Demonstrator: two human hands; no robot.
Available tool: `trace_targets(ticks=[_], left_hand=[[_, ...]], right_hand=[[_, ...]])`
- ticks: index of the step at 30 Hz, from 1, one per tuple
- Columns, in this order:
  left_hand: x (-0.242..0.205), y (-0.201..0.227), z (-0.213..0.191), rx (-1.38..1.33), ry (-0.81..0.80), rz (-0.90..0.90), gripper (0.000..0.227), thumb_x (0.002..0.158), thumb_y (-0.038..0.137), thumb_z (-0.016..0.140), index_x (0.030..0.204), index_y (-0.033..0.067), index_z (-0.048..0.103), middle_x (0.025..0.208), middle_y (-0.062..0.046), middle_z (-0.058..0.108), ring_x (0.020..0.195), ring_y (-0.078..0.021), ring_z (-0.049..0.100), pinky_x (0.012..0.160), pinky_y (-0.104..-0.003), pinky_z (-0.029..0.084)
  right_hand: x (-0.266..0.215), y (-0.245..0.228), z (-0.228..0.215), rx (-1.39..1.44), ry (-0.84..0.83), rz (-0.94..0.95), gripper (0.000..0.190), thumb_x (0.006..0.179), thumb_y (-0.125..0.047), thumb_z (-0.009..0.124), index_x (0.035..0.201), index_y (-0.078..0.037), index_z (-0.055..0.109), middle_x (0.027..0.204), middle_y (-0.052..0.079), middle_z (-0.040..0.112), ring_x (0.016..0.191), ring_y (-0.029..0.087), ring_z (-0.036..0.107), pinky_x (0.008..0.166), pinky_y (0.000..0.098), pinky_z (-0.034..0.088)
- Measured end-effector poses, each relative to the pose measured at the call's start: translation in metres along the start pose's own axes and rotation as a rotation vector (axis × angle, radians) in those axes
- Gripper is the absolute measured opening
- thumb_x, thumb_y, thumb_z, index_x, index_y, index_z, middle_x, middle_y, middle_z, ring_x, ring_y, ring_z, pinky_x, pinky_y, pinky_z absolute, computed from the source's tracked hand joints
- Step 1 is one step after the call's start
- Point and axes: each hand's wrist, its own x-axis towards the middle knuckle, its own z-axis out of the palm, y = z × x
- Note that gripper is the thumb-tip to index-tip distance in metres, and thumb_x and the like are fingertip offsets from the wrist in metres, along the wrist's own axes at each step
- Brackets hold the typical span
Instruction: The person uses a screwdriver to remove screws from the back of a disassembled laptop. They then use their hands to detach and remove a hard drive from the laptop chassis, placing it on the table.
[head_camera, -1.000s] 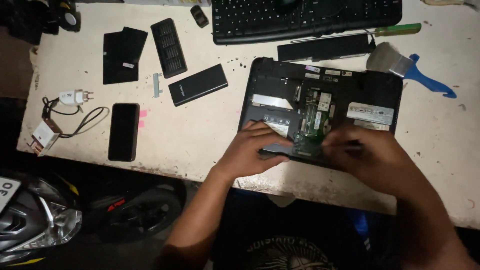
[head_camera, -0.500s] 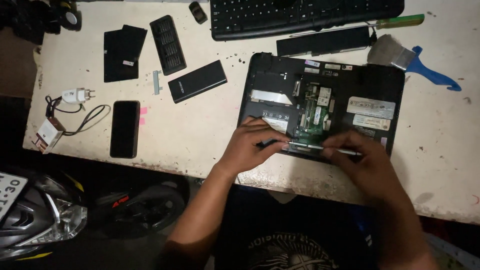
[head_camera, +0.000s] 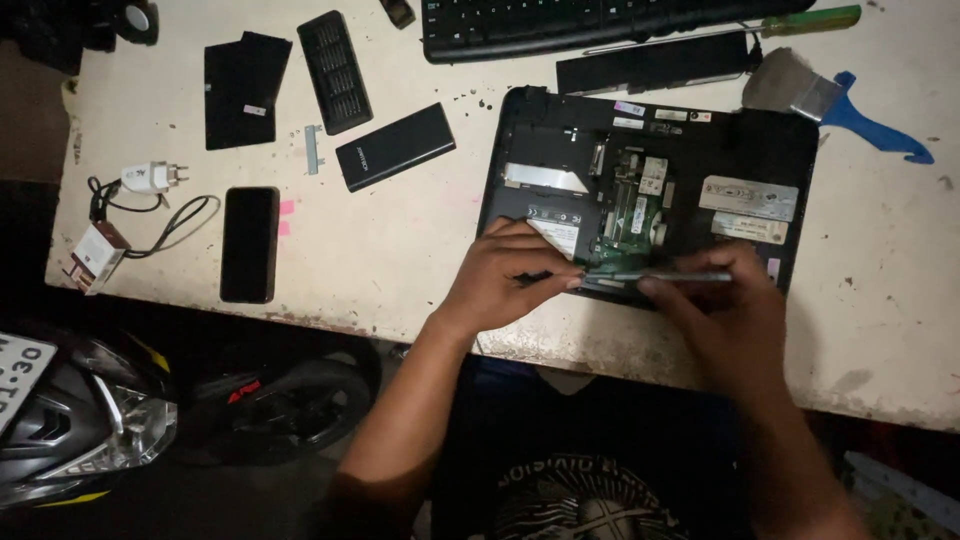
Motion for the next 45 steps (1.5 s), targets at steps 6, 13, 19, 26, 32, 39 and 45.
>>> trace_targets(ticks=[6,13,19,26,32,39,45], left_hand=[[0.008,0.011,-0.01,-0.094,0.027,0.008,0.018,0.083,0.013,0.08,0.099,0.0207,0.079,0.087,-0.003,0.076,0.086,-0.0282,0.071,0.085,-0.039,0.051],[0.006,0.006,-0.011,-0.264,0.06,-0.056,0.033,0.077,0.0,0.063,0.103,0.014,0.079,0.087,-0.007,0.075,0.084,-0.032,0.069,0.086,-0.042,0.054],[0.006,0.008,-0.01,-0.226,0.069,-0.036,0.031,0.076,0.0,0.063,0.099,0.0132,0.079,0.086,-0.007,0.075,0.083,-0.0326,0.069,0.086,-0.042,0.054],[0.003,0.004,-0.008,-0.161,-0.04,0.04,0.01,0.085,0.015,0.074,0.095,0.0168,0.077,0.088,0.0,0.075,0.095,-0.0242,0.07,0.094,-0.036,0.046],[-0.003,0.0,0.007,-0.192,-0.154,-0.073,0.014,0.097,0.027,0.072,0.102,0.0153,0.078,0.107,-0.001,0.073,0.104,-0.0191,0.065,0.096,-0.035,0.042],[-0.002,0.002,0.014,-0.165,-0.022,-0.09,0.016,0.086,0.015,0.084,0.09,0.0119,0.068,0.087,0.001,0.063,0.09,-0.0169,0.058,0.08,-0.031,0.044],[-0.008,-0.015,0.011,-0.27,-0.076,-0.143,0.015,0.096,0.016,0.076,0.11,0.0121,0.077,0.097,-0.002,0.064,0.092,-0.0174,0.062,0.08,-0.033,0.05]], right_hand=[[-0.002,0.002,0.015,0.085,-0.009,-0.294,0.036,0.095,-0.019,0.078,0.118,0.0,0.059,0.078,0.019,0.071,0.081,0.04,0.075,0.075,0.0481,0.057],[-0.007,-0.021,0.02,-0.329,-0.135,-0.182,0.027,0.095,-0.032,0.072,0.119,-0.022,0.063,0.086,0.012,0.079,0.085,0.036,0.077,0.076,0.0495,0.061],[-0.007,-0.035,0.017,-0.559,-0.282,-0.322,0.027,0.101,-0.036,0.056,0.125,-0.024,0.055,0.093,0.014,0.079,0.089,0.038,0.077,0.076,0.0514,0.061],[0.004,-0.047,0.014,-0.571,-0.264,-0.89,0.024,0.1,-0.024,0.059,0.122,-0.015,0.062,0.098,0.012,0.073,0.095,0.036,0.074,0.075,0.0415,0.061],[0.016,-0.098,-0.005,-0.507,-0.752,-0.083,0.041,0.099,-0.019,0.049,0.137,-0.037,0.048,0.144,-0.006,0.042,0.091,0.018,0.07,0.069,0.031,0.057],[0.016,-0.113,0.006,-0.632,-0.702,-0.079,0.037,0.103,-0.045,0.047,0.136,-0.03,0.056,0.093,-0.001,0.074,0.071,0.013,0.072,0.054,0.0253,0.059],[0.025,-0.113,-0.001,-0.692,-0.697,-0.373,0.033,0.102,-0.031,0.044,0.131,-0.015,0.045,0.094,0.005,0.073,0.07,0.025,0.071,0.059,0.0432,0.058]])
